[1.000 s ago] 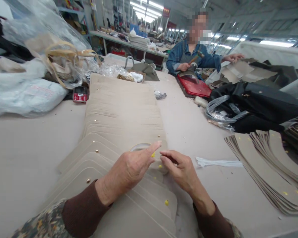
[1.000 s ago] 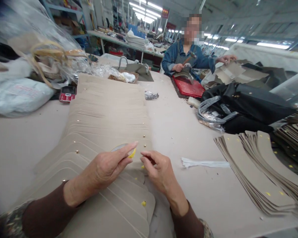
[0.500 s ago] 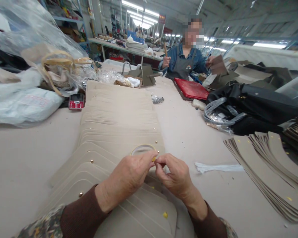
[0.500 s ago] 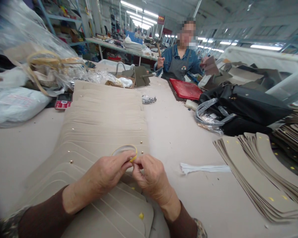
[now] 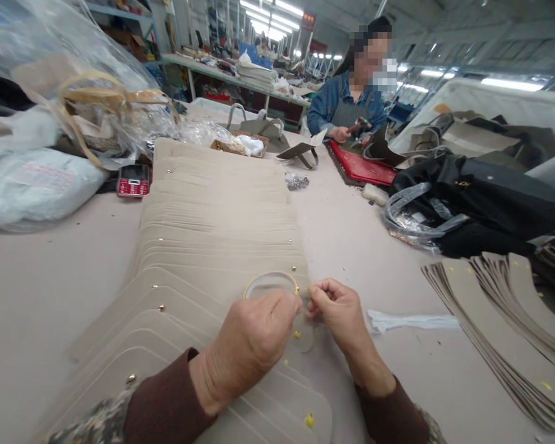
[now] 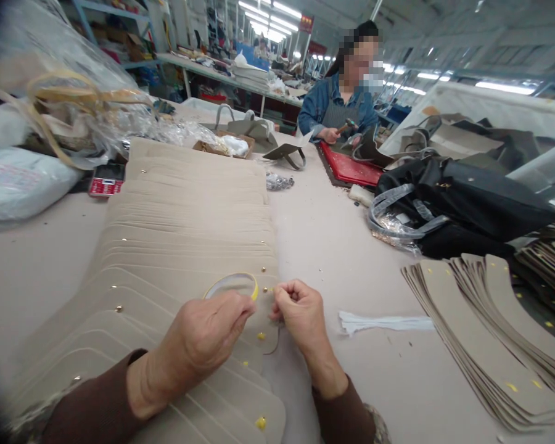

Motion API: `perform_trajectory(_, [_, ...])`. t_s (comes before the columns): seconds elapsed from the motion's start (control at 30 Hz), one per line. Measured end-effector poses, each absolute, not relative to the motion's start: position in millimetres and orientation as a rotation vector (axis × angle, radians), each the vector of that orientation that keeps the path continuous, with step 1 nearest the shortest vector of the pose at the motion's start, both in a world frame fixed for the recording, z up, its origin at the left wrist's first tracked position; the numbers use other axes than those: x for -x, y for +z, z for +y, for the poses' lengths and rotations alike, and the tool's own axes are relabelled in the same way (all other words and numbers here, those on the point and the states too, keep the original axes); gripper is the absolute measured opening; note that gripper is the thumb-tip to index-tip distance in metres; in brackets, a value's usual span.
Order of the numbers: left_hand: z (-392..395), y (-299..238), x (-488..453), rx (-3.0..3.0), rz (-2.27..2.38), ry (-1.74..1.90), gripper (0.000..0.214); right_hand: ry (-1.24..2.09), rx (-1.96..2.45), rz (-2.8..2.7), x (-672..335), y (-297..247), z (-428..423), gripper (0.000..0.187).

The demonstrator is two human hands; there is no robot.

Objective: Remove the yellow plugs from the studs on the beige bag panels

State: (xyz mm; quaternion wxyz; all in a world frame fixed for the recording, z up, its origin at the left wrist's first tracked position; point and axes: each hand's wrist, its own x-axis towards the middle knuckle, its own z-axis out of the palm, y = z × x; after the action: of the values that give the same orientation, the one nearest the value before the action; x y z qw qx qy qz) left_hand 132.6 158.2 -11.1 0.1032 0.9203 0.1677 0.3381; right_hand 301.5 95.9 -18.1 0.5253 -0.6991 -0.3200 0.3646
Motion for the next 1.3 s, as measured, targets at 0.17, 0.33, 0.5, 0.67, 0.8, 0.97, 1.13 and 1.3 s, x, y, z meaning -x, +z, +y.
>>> perform_trajectory(0.17, [162.3, -14.6, -134.0, -2.937, 0.751, 0.509, 0.012, 1.025, 1.671, -0.808, -312.9, -28.1, 97.8, 0.038])
perform_trajectory(0.33, [162.0, -14.3, -137.1, -2.895, 0.801, 0.21, 0.007, 0.922, 1.802, -0.968, -306.2, -30.9, 99.4, 0.03])
perform_trajectory(0.5, [162.7, -16.6, -137.3, -2.903, 0.817, 0.154, 0.008, 0.57, 1.945, -1.28, -300.4, -29.6, 104.6, 0.02])
perform_trajectory(0.67, [161.8, -13.8, -137.3, -2.871, 0.848, 0.053, 0.012, 0.369, 1.979, -1.408, -300.3, -31.1, 108.2, 0.011])
perform_trajectory(0.8, [161.9, -12.7, -136.3, -2.867, 0.838, 0.055, 0.012, 0.567, 1.985, -1.128, -304.2, -35.9, 99.0, 0.026])
perform_trajectory(0.97, [182.1, -14.2, -129.3, -2.885, 0.918, 0.328, 0.014, 0.508, 1.902, -1.285, -302.7, -38.6, 88.2, 0.019])
perform_trajectory(1.13, [201.0, -12.6, -123.0, -2.934, 1.048, 0.405, 0.015, 0.196, 1.899, -1.513, -297.3, -37.2, 99.7, 0.016])
perform_trajectory(1.3, [196.6, -10.1, -123.6, -2.94, 1.051, 0.378, 0.017, 0.294, 1.932, -1.542, -298.6, -28.2, 107.6, 0.016])
